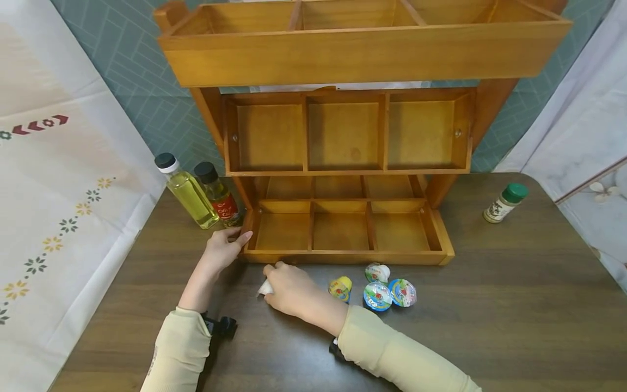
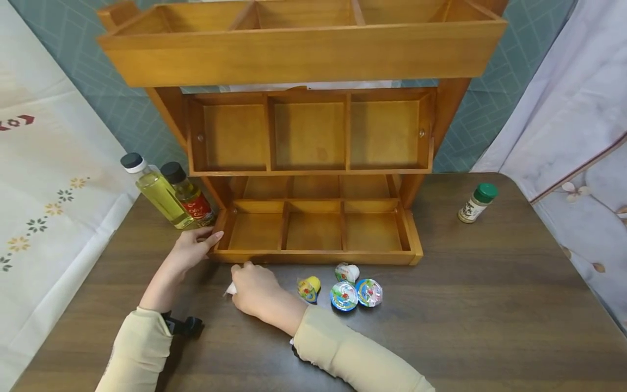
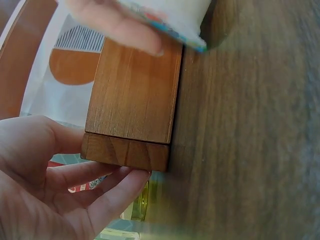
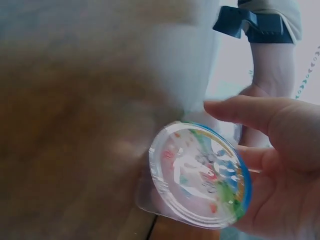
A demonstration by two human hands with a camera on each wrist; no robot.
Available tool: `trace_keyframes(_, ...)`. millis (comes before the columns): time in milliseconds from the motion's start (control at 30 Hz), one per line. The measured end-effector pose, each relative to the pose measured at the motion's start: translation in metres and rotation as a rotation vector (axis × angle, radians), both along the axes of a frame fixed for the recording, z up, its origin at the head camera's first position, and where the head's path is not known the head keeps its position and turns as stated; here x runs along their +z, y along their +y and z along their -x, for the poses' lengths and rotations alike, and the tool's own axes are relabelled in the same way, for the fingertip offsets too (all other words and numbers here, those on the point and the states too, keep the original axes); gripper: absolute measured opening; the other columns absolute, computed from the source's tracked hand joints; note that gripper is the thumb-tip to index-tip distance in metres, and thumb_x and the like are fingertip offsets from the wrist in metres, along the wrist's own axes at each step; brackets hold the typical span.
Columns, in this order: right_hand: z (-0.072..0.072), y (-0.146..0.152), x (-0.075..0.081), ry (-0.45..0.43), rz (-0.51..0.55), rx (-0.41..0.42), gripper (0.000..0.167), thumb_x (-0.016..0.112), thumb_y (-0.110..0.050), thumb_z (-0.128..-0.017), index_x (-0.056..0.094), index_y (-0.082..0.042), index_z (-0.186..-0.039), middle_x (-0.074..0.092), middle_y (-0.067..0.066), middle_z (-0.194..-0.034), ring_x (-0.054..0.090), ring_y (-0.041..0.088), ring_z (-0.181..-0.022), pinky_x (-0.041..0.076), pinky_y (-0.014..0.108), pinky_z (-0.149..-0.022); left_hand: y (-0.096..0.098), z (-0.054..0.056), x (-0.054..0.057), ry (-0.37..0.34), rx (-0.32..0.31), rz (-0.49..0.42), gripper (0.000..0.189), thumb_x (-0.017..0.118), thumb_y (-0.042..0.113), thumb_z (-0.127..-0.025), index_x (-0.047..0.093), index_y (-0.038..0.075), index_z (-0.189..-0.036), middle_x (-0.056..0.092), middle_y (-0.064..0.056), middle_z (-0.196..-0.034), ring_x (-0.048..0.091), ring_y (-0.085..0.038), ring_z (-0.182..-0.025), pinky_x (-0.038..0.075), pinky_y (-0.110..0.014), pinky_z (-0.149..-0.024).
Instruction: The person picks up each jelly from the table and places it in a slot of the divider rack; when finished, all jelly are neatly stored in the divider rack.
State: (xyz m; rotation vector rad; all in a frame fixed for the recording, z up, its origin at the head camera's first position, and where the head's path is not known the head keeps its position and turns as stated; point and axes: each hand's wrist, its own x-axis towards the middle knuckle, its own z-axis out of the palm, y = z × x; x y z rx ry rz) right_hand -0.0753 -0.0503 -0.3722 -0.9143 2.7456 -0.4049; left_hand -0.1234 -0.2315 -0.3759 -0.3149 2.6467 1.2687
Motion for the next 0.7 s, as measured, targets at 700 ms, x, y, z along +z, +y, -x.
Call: trace_keyframes(700, 0.006, 0.012, 0.002, 0.032, 0.158, 0.132, 0.047, 0.075, -0.02, -0.071, 0.06, -0.01, -0.115, 0.061, -0.001, -0.103, 0.056, 0.01, -0.077, 0.045, 0.018, -0.065, 0.0, 0.001, -0.001, -0.008, 0.003, -0.03, 0.058, 0.052, 0.035, -0.096, 0.041, -0.003, -0.138, 0.048, -0.026, -0.133, 0.061, -0.022, -0.081, 0.052, -0.034, -0.074)
